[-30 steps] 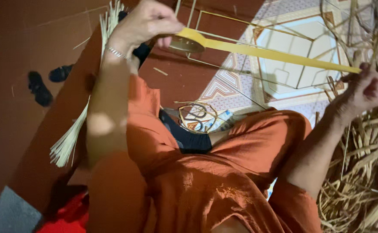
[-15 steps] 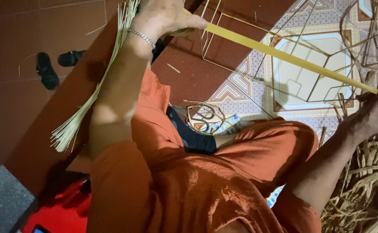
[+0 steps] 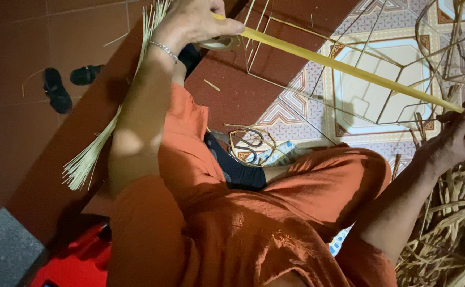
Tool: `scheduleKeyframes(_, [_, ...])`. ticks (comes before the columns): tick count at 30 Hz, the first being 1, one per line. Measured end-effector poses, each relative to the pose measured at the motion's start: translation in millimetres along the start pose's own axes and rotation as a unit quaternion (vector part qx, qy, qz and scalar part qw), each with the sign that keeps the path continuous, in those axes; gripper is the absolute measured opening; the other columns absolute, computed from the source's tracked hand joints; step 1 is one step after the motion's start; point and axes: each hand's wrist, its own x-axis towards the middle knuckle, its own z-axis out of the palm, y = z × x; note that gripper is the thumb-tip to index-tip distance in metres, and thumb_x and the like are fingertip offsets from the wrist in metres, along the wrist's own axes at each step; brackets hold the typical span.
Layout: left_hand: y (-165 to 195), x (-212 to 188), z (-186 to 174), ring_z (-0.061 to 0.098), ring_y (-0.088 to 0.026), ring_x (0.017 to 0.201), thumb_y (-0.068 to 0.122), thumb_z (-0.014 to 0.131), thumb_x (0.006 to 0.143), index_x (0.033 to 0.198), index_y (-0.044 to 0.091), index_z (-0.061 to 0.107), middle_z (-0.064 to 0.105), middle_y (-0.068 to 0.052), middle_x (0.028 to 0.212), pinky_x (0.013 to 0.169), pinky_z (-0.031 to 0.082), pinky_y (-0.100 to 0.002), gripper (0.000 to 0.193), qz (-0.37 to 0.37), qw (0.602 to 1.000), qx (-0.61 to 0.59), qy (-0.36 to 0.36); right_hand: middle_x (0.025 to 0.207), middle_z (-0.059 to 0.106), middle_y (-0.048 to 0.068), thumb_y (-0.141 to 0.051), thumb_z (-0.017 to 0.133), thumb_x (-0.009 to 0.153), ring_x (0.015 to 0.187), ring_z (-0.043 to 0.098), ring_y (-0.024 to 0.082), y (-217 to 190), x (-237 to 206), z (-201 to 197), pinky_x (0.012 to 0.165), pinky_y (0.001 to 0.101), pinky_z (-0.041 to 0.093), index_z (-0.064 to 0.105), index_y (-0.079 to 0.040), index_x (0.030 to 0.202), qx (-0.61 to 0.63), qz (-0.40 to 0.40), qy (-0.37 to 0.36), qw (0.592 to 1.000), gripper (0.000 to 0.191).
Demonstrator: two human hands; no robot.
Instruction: The person sits on the floor and assembles a rectangular bamboo frame by wrapping its edges with yellow tape. They repeatedly measure, cut, and secure the tape along the frame's perimeter.
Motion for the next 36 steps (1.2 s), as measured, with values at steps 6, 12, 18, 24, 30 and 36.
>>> scheduleKeyframes(6, [7.5, -6.5, -2.3, 0.056, -0.014, 0.05, 0.05, 0.087, 0.08, 0.075, 0.006, 0.07, 0.062, -0.004, 0.059, 0.048, 0.045, -0.03, 0.048, 0.036, 0.999, -0.014, 0.028, 0.116, 0.072, 0.021, -0.016, 0.064, 0.124, 0.075, 0.057, 0.018, 1.4, 0.8, -0.9, 0.072, 0.0316, 0.049, 0.067, 0.011, 0.12, -0.009, 0.026, 0.019, 0.999, 0.027])
scheduleKeyframes(12, [5.2, -7.1, 4.5, 0.062, -0.018, 0.058, 0.046, 0.088, 0.082, 0.088, 0.008, 0.07, 0.064, -0.004, 0.066, 0.055, 0.048, -0.037, 0.042, 0.022, 0.999, -0.04, 0.026, 0.094, 0.066, 0.013, -0.019, 0.07, 0.125, 0.072, 0.056, 0.017, -3.1, -0.6, 2.4, 0.069, 0.03, 0.047, 0.068, 0.008, 0.12, 0.008, 0.033, 0.024, 0.999, 0.028])
scheduleKeyframes(18, [8.6, -15.4, 26.2, 0.064, -0.027, 0.106, 0.017, 0.077, 0.095, 0.105, 0.014, 0.075, 0.063, -0.005, 0.109, 0.088, 0.048, -0.043, 0.011, 0.327, 0.928, 0.076, 0.16, 0.11, 0.071, 0.019, -0.014, 0.066, 0.125, 0.083, 0.065, 0.022, -8.0, 0.4, 5.5, 0.075, 0.0343, 0.055, 0.064, 0.007, 0.12, -0.006, 0.012, 0.008, 1.0, 0.022])
scheduleKeyframes(24, [22.0, -31.4, 32.7, 0.062, -0.026, 0.092, 0.024, 0.082, 0.095, 0.097, 0.015, 0.076, 0.057, -0.006, 0.1, 0.078, 0.047, -0.044, 0.011, 0.33, 0.923, 0.128, 0.147, 0.121, 0.068, 0.014, -0.007, 0.069, 0.118, 0.089, 0.072, 0.022, -17.8, -1.5, 16.0, 0.078, 0.0387, 0.066, 0.057, -0.001, 0.129, -0.013, -0.044, 0.014, 0.999, 0.017])
scheduleKeyframes(30, [40.6, -44.3, 33.8, 0.062, -0.024, 0.09, 0.028, 0.082, 0.097, 0.085, 0.009, 0.071, 0.056, -0.007, 0.099, 0.077, 0.048, -0.042, 0.026, 0.359, 0.901, 0.192, 0.148, 0.102, 0.065, 0.009, -0.005, 0.069, 0.116, 0.082, 0.059, 0.017, -14.5, 39.0, 41.4, 0.068, 0.0311, 0.053, 0.061, -0.003, 0.124, -0.104, -0.059, 0.051, 0.992, 0.012])
scheduleKeyframes(36, [53.2, -57.5, 36.7, 0.062, -0.024, 0.086, 0.02, 0.081, 0.093, 0.084, 0.01, 0.064, 0.056, -0.005, 0.093, 0.073, 0.048, -0.04, 0.022, 0.351, 0.897, 0.217, 0.156, 0.104, 0.071, 0.01, 0.003, 0.071, 0.101, 0.108, 0.064, 0.024, -69.9, 43.4, 106.7, 0.102, 0.0418, 0.047, 0.07, -0.009, 0.112, -0.405, -0.357, -0.006, 0.841, 0.016])
